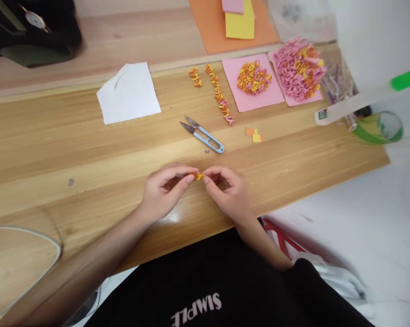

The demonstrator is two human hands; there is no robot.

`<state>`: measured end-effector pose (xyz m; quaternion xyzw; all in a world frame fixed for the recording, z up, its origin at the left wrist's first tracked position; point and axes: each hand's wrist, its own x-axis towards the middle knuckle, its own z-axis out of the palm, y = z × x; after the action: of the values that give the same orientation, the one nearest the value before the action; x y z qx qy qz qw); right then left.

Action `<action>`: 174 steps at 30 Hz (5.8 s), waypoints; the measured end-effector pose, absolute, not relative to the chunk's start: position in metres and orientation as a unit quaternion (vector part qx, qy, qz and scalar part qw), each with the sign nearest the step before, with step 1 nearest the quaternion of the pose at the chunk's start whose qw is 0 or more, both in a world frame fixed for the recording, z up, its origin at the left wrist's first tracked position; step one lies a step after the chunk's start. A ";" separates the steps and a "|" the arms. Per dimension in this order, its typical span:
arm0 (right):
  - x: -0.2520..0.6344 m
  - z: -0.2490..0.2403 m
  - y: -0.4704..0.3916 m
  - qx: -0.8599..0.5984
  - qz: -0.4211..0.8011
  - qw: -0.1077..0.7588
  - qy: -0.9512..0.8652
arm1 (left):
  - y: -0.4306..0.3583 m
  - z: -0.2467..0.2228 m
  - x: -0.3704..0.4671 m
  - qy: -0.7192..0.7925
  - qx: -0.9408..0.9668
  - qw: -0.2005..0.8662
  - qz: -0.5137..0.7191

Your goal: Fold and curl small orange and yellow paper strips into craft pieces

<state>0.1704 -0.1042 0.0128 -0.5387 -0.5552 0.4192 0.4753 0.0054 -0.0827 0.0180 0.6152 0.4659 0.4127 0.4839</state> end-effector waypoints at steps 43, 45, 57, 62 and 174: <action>0.171 0.014 -0.104 -0.525 0.405 0.473 -0.580 | -0.080 0.017 0.005 0.446 0.618 0.474 0.441; 0.172 0.014 -0.104 -0.516 0.401 0.475 -0.589 | -0.078 0.016 0.005 0.431 0.622 0.473 0.451; 0.172 0.013 -0.105 -0.532 0.377 0.470 -0.596 | -0.074 0.016 0.000 0.391 0.630 0.501 0.445; 0.172 0.014 -0.104 -0.532 0.390 0.463 -0.592 | -0.075 0.018 0.002 0.426 0.628 0.481 0.439; 0.173 0.014 -0.105 -0.495 0.493 0.496 -0.516 | -0.072 0.024 0.001 0.412 0.589 0.549 0.427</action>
<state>0.1730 -0.1049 0.0135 -0.4947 -0.5164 0.4929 0.4956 0.0008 -0.0718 0.0236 0.5892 0.4117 0.4269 0.5488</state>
